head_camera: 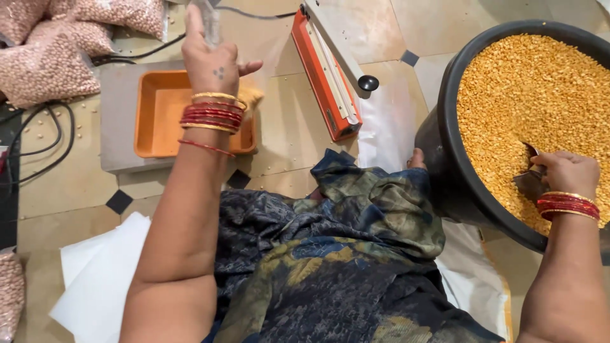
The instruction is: The person fills clear plastic bags with yellow lentils from a large container using a metal scoop, weighs the bags on a digital scale, and seals them using a heat sealer.
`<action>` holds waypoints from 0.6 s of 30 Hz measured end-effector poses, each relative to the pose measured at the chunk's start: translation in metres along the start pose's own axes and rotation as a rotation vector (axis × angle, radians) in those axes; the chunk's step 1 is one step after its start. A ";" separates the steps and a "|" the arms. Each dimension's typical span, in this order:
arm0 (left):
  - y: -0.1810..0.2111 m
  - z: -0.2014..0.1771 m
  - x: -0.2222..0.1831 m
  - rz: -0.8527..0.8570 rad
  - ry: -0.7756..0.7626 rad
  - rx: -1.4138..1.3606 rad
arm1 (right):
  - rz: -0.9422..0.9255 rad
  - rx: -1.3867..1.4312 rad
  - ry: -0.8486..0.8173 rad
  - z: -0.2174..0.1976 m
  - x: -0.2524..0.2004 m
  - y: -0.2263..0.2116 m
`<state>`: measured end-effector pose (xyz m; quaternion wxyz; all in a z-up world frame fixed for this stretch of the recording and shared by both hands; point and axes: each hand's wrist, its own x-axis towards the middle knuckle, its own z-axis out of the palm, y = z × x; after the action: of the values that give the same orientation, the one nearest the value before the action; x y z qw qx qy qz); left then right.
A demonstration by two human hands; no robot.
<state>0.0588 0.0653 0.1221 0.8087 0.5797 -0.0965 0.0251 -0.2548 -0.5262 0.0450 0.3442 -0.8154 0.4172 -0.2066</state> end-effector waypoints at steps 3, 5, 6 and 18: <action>-0.036 -0.003 -0.009 0.133 0.147 0.003 | 0.013 -0.027 0.025 -0.002 -0.004 -0.003; -0.065 -0.009 -0.028 0.120 0.356 0.321 | -0.005 0.027 0.064 -0.003 0.001 0.005; -0.083 -0.012 -0.041 0.121 0.356 0.318 | -0.007 0.026 0.065 -0.006 0.009 0.015; -0.118 -0.018 -0.086 0.314 0.294 0.695 | -0.058 1.457 -0.108 -0.047 0.193 0.275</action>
<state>-0.0054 0.0497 -0.0097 0.5561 0.7870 -0.0531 0.2618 -0.3227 -0.8174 -0.1153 0.8139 -0.3992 0.1347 -0.4002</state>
